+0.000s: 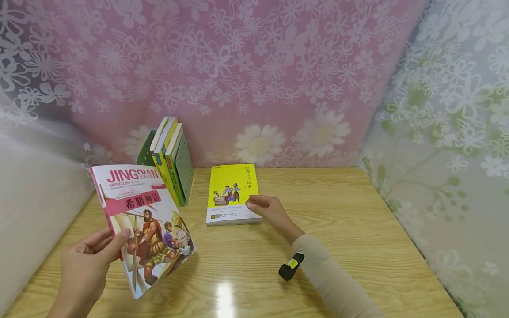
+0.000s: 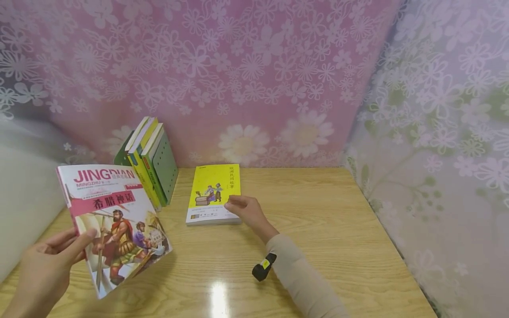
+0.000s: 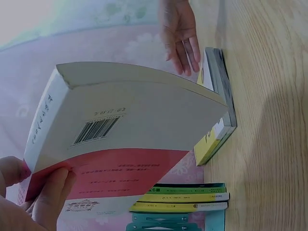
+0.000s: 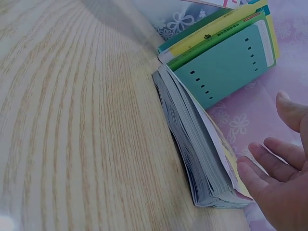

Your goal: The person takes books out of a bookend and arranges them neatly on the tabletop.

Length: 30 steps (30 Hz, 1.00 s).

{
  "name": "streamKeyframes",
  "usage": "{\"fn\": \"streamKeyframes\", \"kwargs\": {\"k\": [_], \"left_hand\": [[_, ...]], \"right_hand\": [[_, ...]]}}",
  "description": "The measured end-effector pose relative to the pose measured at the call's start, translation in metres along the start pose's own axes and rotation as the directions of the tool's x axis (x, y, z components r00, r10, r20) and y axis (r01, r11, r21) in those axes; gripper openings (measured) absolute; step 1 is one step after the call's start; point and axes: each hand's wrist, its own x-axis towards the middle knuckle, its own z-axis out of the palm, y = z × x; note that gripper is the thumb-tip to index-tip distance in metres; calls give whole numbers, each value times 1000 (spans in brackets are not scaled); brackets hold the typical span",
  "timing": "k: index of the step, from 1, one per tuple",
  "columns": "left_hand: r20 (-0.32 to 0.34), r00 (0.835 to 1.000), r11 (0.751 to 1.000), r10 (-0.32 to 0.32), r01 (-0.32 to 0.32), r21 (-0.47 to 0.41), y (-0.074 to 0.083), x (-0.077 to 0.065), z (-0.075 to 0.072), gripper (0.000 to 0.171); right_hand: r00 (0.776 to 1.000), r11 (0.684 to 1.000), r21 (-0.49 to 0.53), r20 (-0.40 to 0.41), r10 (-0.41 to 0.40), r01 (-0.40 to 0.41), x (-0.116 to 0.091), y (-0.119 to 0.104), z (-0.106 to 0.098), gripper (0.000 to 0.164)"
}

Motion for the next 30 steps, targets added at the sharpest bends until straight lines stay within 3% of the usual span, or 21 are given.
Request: {"fn": "streamKeyframes", "kwargs": {"k": [8, 21, 30], "left_hand": [[9, 1000, 999, 20, -20, -38, 2, -9, 3, 27], [17, 999, 999, -29, 30, -26, 4, -19, 11, 27], [120, 986, 992, 115, -109, -56, -1, -19, 27, 31]], "right_hand": [[1000, 1000, 22, 7, 7, -7, -2, 1, -1, 51], [998, 998, 65, 58, 6, -10, -5, -2, -3, 53], [997, 996, 84, 78, -2, -5, -6, -3, -3, 53]]}}
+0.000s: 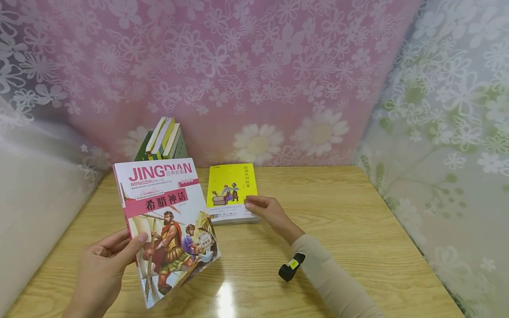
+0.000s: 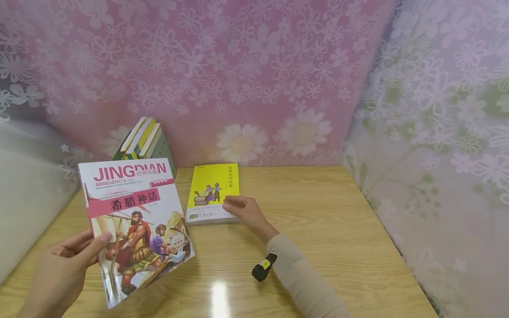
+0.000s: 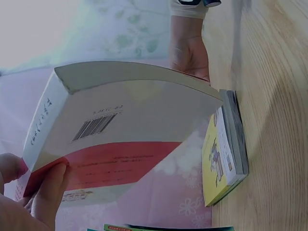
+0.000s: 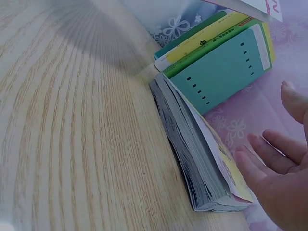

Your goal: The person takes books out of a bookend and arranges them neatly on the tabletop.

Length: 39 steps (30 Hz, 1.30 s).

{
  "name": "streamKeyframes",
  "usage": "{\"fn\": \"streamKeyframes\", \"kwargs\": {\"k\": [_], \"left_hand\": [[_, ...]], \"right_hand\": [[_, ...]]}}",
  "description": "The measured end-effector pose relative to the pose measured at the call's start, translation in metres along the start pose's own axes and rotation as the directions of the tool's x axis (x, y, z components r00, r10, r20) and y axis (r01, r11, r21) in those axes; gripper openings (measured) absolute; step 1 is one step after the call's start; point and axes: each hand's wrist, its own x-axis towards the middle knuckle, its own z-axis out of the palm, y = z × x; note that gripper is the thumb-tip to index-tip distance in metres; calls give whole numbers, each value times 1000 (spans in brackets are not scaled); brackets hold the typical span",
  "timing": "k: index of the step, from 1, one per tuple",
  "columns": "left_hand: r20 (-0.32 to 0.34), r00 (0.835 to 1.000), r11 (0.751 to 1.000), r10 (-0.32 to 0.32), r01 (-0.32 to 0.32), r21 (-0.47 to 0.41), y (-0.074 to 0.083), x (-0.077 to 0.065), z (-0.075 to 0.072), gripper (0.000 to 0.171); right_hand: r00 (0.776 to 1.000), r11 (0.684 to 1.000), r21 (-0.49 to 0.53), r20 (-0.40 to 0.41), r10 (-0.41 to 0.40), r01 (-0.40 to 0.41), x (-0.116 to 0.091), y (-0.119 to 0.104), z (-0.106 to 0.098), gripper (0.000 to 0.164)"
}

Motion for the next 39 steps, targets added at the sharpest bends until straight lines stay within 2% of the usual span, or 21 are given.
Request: {"fn": "streamKeyframes", "kwargs": {"k": [5, 10, 16, 21, 25, 30, 34, 36, 39], "left_hand": [[74, 997, 999, 36, -36, -1, -3, 3, 9, 32], [153, 985, 997, 80, -80, -7, -4, 4, 19, 34], [225, 971, 997, 79, -83, 9, -6, 8, 30, 34], [284, 954, 996, 93, -84, -44, -14, 13, 37, 37], [327, 942, 997, 76, -70, -29, -21, 18, 40, 35], [360, 932, 999, 48, -50, -4, -29, 24, 45, 30], [373, 927, 999, 36, -37, -5, -35, 29, 48, 23], [371, 928, 1000, 23, -28, 8, -37, 31, 50, 26], [360, 933, 999, -10, -4, 37, -39, 34, 52, 39]], "right_hand": [[996, 995, 97, 81, -29, 21, -2, -1, 0, 56], [980, 963, 270, 188, -67, 14, -4, -5, 0, 61], [935, 945, 328, 334, -122, 6, -6, -6, -1, 79], [897, 933, 355, 429, -108, -57, -8, -3, -1, 88], [874, 918, 389, 471, -121, -83, -11, -3, 0, 91], [875, 894, 439, 463, -144, -85, -13, -5, 0, 69], [884, 899, 431, 448, -136, -81, -14, -4, -2, 59], [890, 906, 416, 439, -123, -80, -15, -3, -4, 58], [904, 917, 390, 415, -100, -78, -16, -2, -6, 59]]}}
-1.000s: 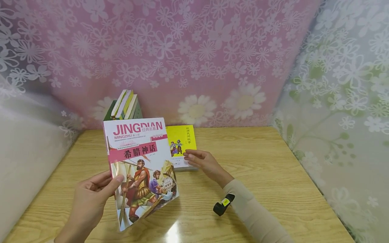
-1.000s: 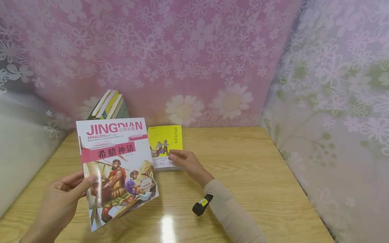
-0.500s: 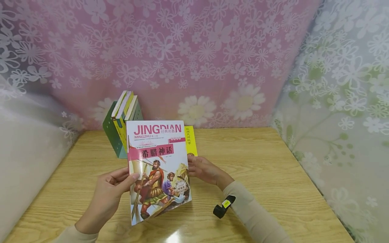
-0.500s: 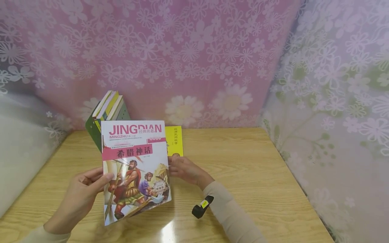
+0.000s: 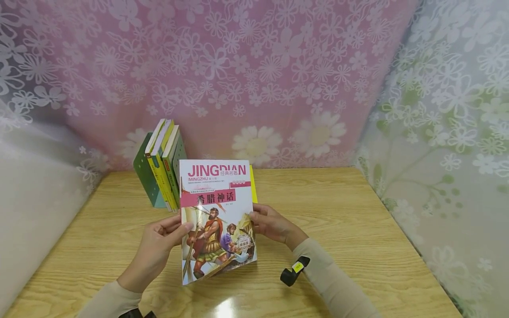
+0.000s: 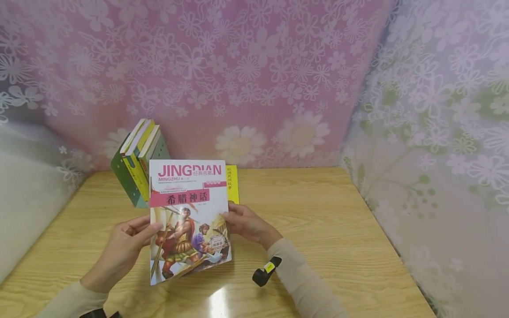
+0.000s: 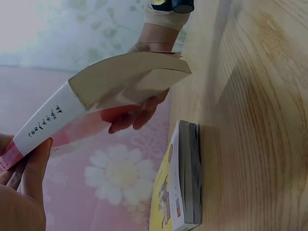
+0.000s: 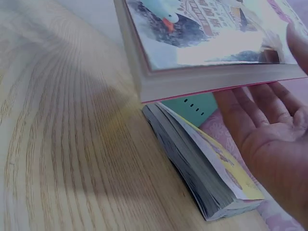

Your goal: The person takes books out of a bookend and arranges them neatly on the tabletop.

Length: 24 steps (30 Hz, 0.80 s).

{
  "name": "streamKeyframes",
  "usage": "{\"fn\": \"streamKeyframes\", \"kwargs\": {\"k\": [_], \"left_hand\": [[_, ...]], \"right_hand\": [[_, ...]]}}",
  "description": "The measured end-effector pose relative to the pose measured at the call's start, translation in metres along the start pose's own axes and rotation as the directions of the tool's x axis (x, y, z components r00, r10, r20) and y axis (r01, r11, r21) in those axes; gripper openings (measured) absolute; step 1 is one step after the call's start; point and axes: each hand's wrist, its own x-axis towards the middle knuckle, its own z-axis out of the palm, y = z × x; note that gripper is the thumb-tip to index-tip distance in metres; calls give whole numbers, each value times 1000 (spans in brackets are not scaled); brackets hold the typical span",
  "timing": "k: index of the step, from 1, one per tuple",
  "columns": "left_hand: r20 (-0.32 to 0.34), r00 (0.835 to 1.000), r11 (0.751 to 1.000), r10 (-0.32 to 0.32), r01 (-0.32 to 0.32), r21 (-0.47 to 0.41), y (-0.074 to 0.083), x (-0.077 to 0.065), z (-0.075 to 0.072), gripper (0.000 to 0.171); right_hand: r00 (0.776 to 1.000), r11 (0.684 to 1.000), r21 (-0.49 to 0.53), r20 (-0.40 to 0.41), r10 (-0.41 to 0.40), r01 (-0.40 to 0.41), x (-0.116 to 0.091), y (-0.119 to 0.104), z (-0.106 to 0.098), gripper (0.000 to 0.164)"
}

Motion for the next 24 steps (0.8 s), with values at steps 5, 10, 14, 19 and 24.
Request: {"fn": "streamKeyframes", "kwargs": {"k": [5, 10, 14, 19, 24], "left_hand": [[-8, 999, 999, -43, 43, 1, -5, 7, -1, 47], [1, 999, 999, -42, 42, -6, -12, 14, -4, 47], [-12, 999, 999, -52, 52, 1, -15, 17, -3, 47], [-30, 997, 997, -68, 70, 38, -19, 21, -2, 45], [-56, 993, 990, -100, 105, 93, -22, 24, -4, 43]], "right_hand": [[999, 999, -32, -47, 9, -11, -1, 1, -1, 57], [998, 996, -81, -58, 21, -25, 0, 1, -3, 49], [997, 990, -137, -76, 33, -43, 0, 3, -5, 48], [995, 978, -201, -95, 32, -51, 2, 5, -7, 46], [994, 968, -249, -111, -15, -13, 1, 4, -6, 44]]}}
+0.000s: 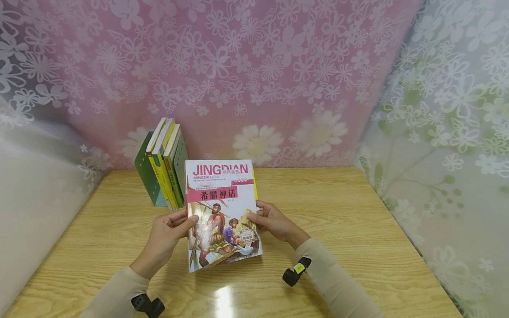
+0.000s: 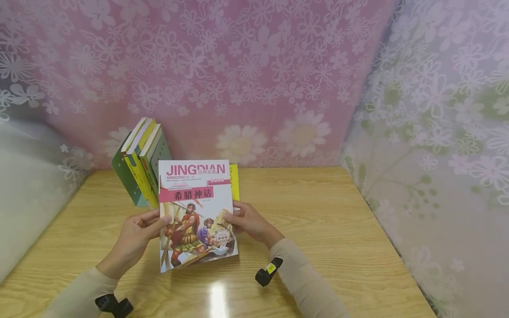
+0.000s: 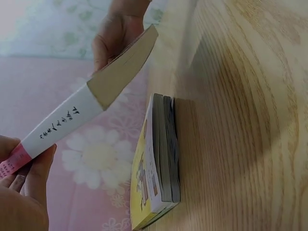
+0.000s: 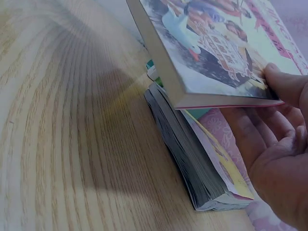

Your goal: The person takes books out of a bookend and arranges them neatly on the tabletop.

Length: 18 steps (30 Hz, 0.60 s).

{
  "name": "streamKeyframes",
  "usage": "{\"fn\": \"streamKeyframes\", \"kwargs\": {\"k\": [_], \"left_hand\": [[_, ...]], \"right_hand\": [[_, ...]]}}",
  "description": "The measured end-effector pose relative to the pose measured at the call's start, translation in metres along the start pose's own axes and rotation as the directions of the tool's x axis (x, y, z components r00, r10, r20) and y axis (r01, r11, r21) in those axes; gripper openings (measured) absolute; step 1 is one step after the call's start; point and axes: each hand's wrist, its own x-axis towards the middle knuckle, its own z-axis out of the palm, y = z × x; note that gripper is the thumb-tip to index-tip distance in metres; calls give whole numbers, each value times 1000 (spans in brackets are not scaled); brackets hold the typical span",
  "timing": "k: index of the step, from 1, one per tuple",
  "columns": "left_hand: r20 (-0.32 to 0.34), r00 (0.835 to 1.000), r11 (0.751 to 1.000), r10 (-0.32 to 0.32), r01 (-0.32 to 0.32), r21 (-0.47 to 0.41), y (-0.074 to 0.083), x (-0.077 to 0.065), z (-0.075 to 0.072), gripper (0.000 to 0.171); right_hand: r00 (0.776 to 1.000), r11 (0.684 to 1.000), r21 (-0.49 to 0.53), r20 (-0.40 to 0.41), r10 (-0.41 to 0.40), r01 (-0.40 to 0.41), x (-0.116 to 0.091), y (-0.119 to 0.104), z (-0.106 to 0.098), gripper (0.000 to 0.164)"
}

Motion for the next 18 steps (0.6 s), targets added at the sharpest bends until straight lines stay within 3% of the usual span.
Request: {"fn": "streamKeyframes", "kwargs": {"k": [12, 18], "left_hand": [[21, 995, 990, -93, 90, 113, 1, 12, -5, 49], [7, 998, 982, -56, 54, 179, 3, 13, -15, 55]], "right_hand": [[996, 998, 28, -75, -47, 49, 2, -2, 0, 46], [993, 998, 5, -101, -62, 62, 3, -6, -4, 45]]}}
